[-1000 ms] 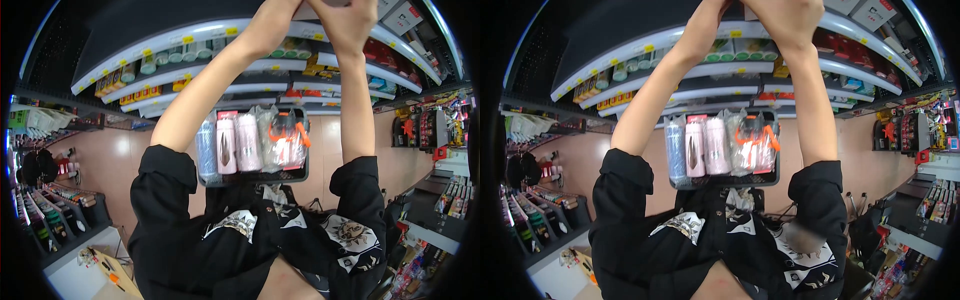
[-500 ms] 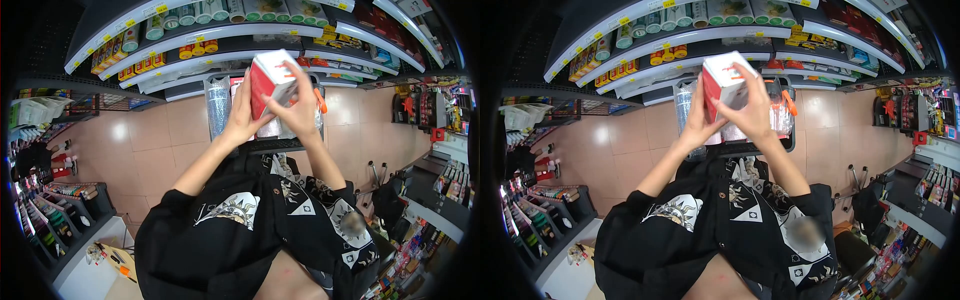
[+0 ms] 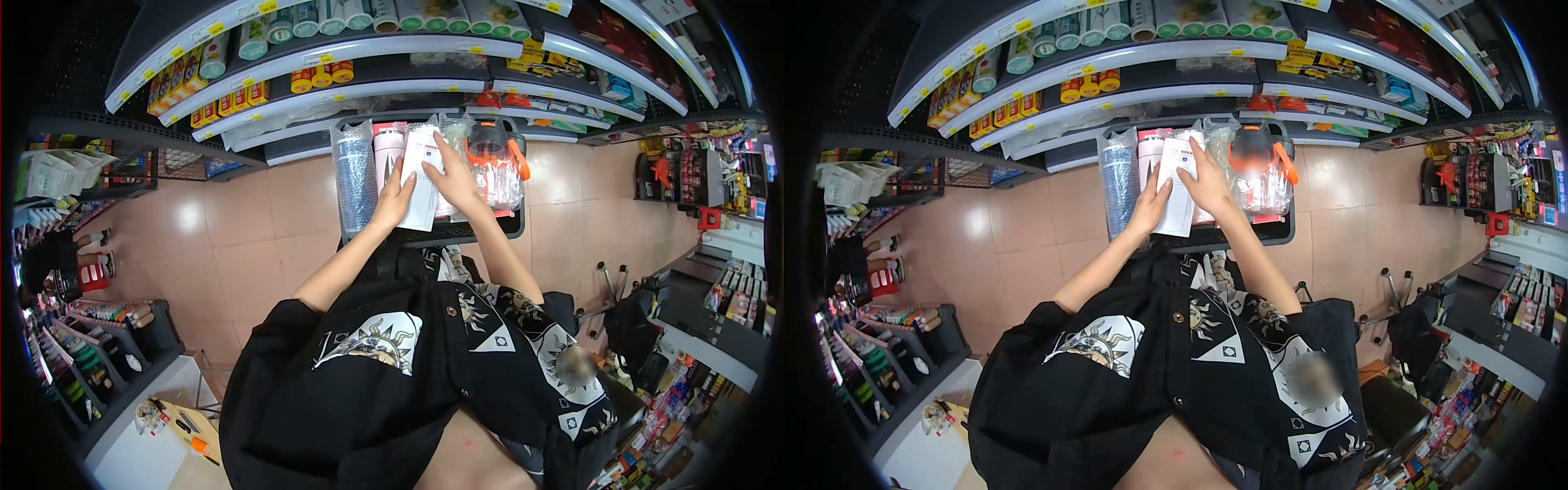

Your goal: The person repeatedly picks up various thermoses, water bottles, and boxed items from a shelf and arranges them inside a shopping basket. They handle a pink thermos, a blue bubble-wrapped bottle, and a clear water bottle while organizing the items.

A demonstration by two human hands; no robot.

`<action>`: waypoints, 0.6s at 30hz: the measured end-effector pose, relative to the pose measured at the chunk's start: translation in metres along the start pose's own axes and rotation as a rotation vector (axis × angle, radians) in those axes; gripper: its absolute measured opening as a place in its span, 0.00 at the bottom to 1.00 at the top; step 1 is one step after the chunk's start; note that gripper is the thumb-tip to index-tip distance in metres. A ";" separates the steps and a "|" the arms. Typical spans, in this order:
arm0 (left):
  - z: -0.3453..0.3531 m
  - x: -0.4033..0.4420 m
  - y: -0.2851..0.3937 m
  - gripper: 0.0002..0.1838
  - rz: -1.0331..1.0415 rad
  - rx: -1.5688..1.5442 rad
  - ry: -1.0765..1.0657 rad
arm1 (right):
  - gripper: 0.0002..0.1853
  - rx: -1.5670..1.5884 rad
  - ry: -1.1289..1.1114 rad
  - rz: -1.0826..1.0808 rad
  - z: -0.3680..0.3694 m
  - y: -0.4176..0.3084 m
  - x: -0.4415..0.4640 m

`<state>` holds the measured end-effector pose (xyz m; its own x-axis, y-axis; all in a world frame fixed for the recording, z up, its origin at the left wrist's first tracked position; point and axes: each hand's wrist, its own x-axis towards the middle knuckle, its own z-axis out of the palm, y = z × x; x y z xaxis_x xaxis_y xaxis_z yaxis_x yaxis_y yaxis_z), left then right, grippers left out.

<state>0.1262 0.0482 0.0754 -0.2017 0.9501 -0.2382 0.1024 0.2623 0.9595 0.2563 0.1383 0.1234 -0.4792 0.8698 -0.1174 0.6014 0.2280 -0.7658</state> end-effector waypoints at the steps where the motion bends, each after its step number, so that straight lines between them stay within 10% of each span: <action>1: 0.002 0.003 0.000 0.31 -0.024 0.021 0.036 | 0.36 0.000 0.005 -0.002 0.002 0.004 0.003; 18: -0.003 0.019 -0.012 0.33 -0.013 -0.080 0.249 | 0.34 0.235 -0.082 0.026 -0.024 0.001 0.000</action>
<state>0.1182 0.0624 0.0600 -0.4375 0.8729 -0.2161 0.0228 0.2511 0.9677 0.2722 0.1486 0.1382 -0.5214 0.8335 -0.1829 0.4540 0.0894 -0.8865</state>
